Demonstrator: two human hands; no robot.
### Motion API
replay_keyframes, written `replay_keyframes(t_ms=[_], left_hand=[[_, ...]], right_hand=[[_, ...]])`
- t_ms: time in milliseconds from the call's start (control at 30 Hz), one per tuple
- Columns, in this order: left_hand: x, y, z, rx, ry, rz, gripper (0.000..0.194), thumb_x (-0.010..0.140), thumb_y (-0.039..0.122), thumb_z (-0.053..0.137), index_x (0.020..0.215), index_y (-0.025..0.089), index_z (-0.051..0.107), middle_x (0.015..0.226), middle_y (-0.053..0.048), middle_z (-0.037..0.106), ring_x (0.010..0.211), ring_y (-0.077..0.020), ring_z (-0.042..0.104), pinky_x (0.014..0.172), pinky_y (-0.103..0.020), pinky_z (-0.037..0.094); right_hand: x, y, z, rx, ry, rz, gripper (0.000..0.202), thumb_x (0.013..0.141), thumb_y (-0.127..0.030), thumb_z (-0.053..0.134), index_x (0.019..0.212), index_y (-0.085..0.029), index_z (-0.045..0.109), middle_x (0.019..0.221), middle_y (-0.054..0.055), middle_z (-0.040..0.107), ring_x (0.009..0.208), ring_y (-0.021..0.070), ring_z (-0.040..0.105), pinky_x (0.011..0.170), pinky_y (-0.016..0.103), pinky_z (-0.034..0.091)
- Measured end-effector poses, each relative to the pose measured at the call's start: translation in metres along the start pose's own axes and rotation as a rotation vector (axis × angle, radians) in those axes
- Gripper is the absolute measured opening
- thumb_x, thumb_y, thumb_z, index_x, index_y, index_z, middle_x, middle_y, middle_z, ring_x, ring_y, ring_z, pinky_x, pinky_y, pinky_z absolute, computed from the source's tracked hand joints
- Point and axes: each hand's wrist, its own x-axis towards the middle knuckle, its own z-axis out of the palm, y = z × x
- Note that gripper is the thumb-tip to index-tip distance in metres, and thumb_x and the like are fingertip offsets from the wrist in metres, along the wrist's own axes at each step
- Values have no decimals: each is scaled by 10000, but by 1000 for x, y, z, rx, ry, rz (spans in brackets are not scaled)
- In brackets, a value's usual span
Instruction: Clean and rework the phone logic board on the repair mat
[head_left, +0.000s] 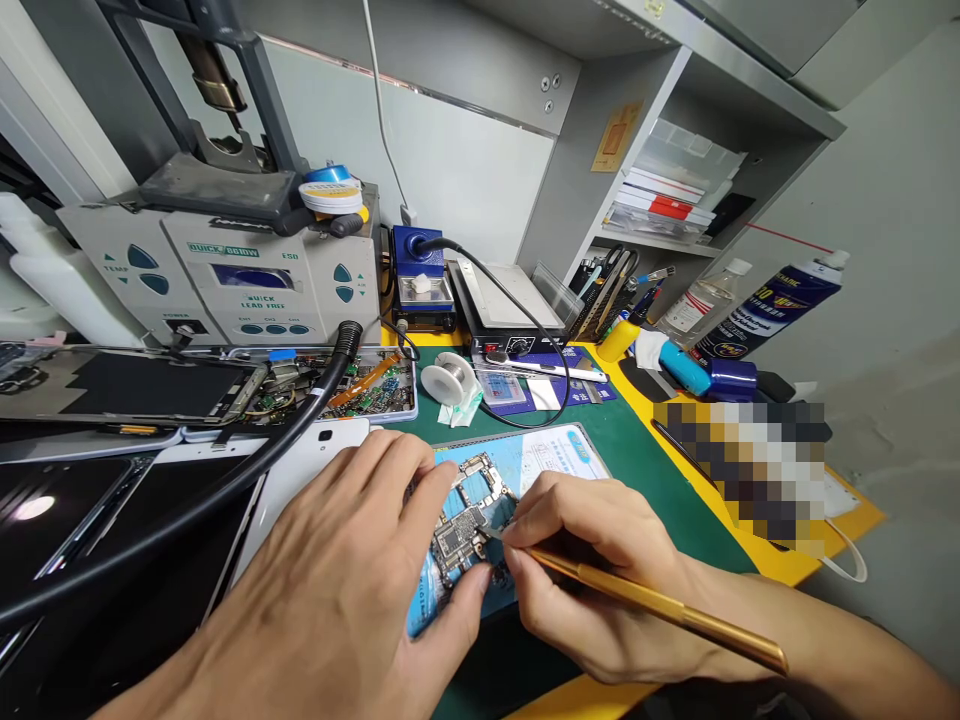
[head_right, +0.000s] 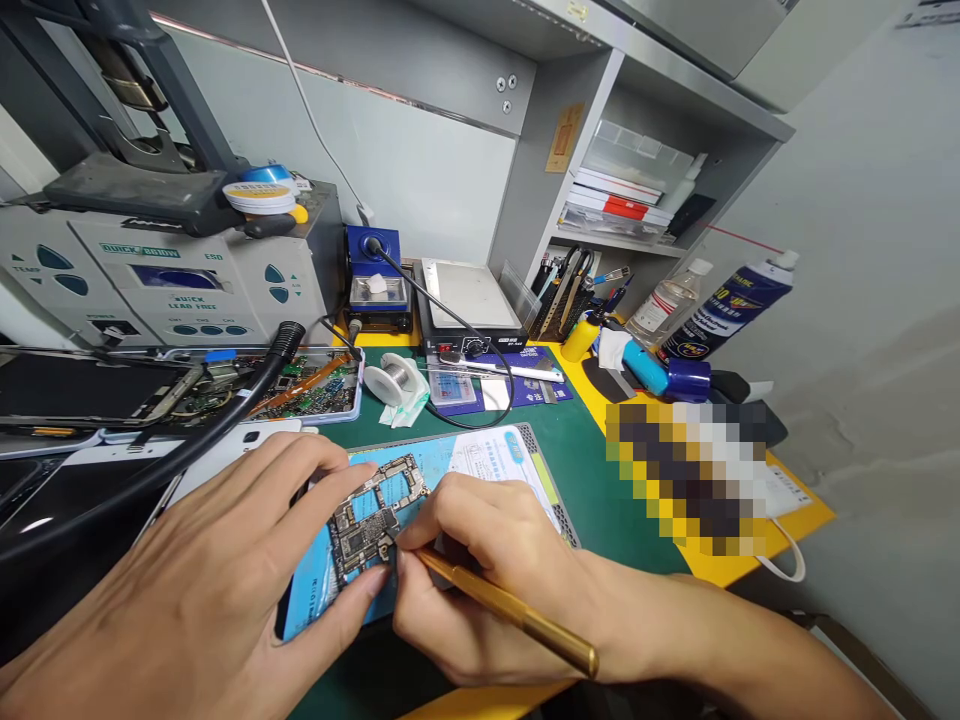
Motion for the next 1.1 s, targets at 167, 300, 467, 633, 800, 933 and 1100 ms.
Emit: replay_keyframes(t_ms=[167, 300, 467, 633, 800, 933, 1100], left_hand=[[0, 1, 0, -3, -14, 5, 279, 897, 270, 634, 1165, 194, 647, 1032, -82, 618, 940, -281, 584, 767, -467, 481], [1, 2, 0, 12, 0, 22, 241, 903, 270, 623, 1127, 183, 647, 1020, -92, 620, 927, -282, 582, 739, -460, 470], [0, 1, -2, -2, -5, 4, 228, 891, 264, 631, 1105, 191, 655, 1006, -84, 612, 914, -277, 577, 732, -455, 475], [0, 1, -2, 5, -10, 16, 226, 900, 270, 621, 1103, 177, 656, 1005, -92, 609, 914, -281, 579, 715, -456, 478], [0, 1, -2, 7, -17, 16, 234, 903, 286, 631, 1112, 182, 654, 1021, -92, 610, 925, -282, 582, 721, -460, 489], [1, 1, -2, 11, -8, 23, 246, 899, 282, 628, 1121, 178, 646, 1019, -96, 616, 919, -280, 584, 710, -455, 483], [1, 1, -2, -2, -12, 6, 257, 889, 264, 636, 1136, 194, 651, 1008, -81, 613, 910, -270, 578, 723, -450, 488]], right_hand=[[3, -3, -2, -24, -3, 11, 132, 928, -116, 707, 986, -200, 625, 773, -17, 638, 602, 101, 535, 569, 226, 449], [3, -1, -1, 12, -12, -21, 144, 901, -123, 712, 959, -202, 607, 754, -26, 602, 585, 100, 492, 545, 233, 411], [3, -1, 0, -4, -12, 9, 122, 927, -132, 709, 968, -202, 618, 731, -30, 596, 574, 103, 493, 543, 236, 409], [2, 0, 0, 46, -2, 21, 156, 891, -112, 699, 949, -207, 589, 745, -29, 588, 592, 108, 501, 551, 241, 407], [4, -1, -2, 16, -14, -6, 155, 891, -90, 689, 930, -203, 591, 726, -37, 578, 562, 93, 465, 521, 229, 377], [4, -2, -1, 49, -16, 25, 167, 863, -90, 673, 894, -213, 564, 710, -35, 576, 557, 100, 472, 510, 236, 374], [4, -2, -2, 19, -15, 38, 130, 930, -141, 695, 935, -210, 585, 727, -28, 595, 571, 104, 479, 520, 237, 390]])
